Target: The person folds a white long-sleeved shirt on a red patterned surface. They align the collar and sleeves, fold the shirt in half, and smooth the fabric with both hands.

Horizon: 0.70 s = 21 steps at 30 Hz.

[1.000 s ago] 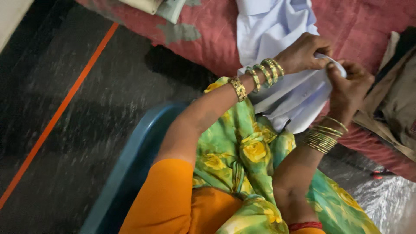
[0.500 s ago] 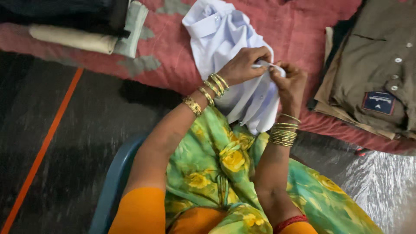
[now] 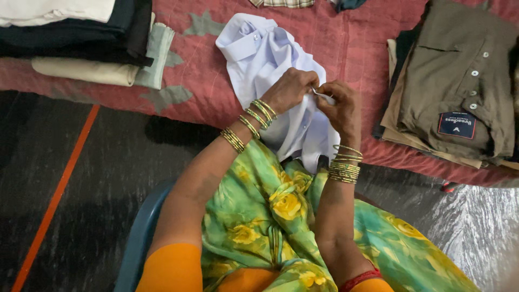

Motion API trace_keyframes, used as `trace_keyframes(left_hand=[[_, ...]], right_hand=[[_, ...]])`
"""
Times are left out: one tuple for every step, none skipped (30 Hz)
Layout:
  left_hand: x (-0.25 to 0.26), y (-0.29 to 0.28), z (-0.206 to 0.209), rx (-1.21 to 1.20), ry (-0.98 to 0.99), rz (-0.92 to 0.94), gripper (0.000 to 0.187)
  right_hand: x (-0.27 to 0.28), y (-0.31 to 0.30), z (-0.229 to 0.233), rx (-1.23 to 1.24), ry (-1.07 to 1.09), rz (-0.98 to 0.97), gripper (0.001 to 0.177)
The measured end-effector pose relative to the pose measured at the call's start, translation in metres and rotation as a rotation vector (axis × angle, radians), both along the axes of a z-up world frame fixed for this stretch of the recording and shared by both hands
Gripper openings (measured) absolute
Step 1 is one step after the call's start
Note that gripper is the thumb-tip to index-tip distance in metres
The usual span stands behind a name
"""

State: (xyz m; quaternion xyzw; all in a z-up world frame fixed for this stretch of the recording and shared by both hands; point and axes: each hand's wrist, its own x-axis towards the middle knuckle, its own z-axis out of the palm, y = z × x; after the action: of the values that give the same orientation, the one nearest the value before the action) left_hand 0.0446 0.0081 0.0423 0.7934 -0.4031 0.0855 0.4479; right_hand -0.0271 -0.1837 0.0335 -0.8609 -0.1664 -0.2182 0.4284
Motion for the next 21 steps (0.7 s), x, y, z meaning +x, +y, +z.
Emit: trace_keyframes(left_hand=[[0.001,0.0,0.002,-0.004,0.004,0.009,0.007],[0.001,0.001,0.004,-0.008,0.007,0.019,0.006],[0.0,0.001,0.005,-0.021,0.021,-0.003,0.006],[0.0,0.003,0.006,-0.034,0.036,-0.024,0.006],[0.0,0.005,0.006,-0.049,0.051,-0.045,0.006],[-0.001,0.007,0.005,-0.032,0.062,-0.073,0.006],[-0.001,0.01,0.005,-0.013,0.072,-0.1,0.007],[-0.001,0.011,0.004,0.005,0.083,-0.127,0.008],[0.0,0.011,0.004,0.007,0.017,-0.117,0.007],[0.002,0.012,0.004,0.009,-0.048,-0.107,0.007],[0.003,0.011,0.004,0.01,-0.112,-0.096,0.007],[0.007,0.011,0.003,0.001,-0.104,-0.077,0.006],[0.01,0.011,0.003,-0.008,-0.093,-0.056,0.005],[0.012,0.011,0.002,-0.017,-0.083,-0.036,0.005],[0.015,0.01,0.001,-0.025,-0.087,-0.026,0.005],[0.018,0.01,0.001,-0.033,-0.091,-0.016,0.005],[0.021,0.008,0.001,-0.041,-0.098,-0.008,0.005],[0.022,0.007,0.001,-0.051,-0.108,0.001,0.006],[0.023,0.006,0.0,-0.059,-0.116,0.008,0.006],[0.024,0.005,-0.001,-0.066,-0.124,0.014,0.007],[0.024,0.003,-0.003,-0.077,-0.133,0.028,0.008]], right_hand=[[0.001,0.001,-0.001,-0.008,0.006,-0.021,0.017],[0.002,0.0,-0.002,-0.015,0.013,-0.043,0.017],[0.002,-0.001,-0.004,-0.018,0.025,-0.042,0.017],[0.003,-0.003,-0.005,-0.02,0.038,-0.042,0.017],[0.003,-0.006,-0.006,-0.023,0.052,-0.041,0.017],[0.002,-0.009,-0.007,-0.028,0.038,-0.035,0.017],[0.003,-0.011,-0.007,-0.03,0.023,-0.028,0.017],[0.002,-0.013,-0.008,-0.033,0.009,-0.021,0.017],[0.003,-0.015,-0.007,-0.02,0.052,-0.024,0.018],[0.002,-0.016,-0.006,-0.007,0.096,-0.027,0.019],[0.002,-0.016,-0.006,0.006,0.141,-0.028,0.02],[0.002,-0.018,-0.005,-0.018,0.164,-0.006,0.024],[0.0,-0.02,-0.004,-0.041,0.188,0.016,0.028],[-0.002,-0.023,-0.004,-0.064,0.213,0.039,0.033],[-0.004,-0.026,-0.003,-0.03,0.281,-0.013,0.032],[-0.008,-0.03,-0.003,0.004,0.35,-0.064,0.031],[-0.009,-0.034,-0.002,0.038,0.415,-0.116,0.03],[-0.01,-0.039,-0.001,0.052,0.403,-0.097,0.03],[-0.012,-0.043,-0.001,0.068,0.392,-0.079,0.03],[-0.013,-0.047,-0.001,0.084,0.381,-0.06,0.029],[-0.014,-0.051,-0.001,0.129,0.407,-0.06,0.028]])
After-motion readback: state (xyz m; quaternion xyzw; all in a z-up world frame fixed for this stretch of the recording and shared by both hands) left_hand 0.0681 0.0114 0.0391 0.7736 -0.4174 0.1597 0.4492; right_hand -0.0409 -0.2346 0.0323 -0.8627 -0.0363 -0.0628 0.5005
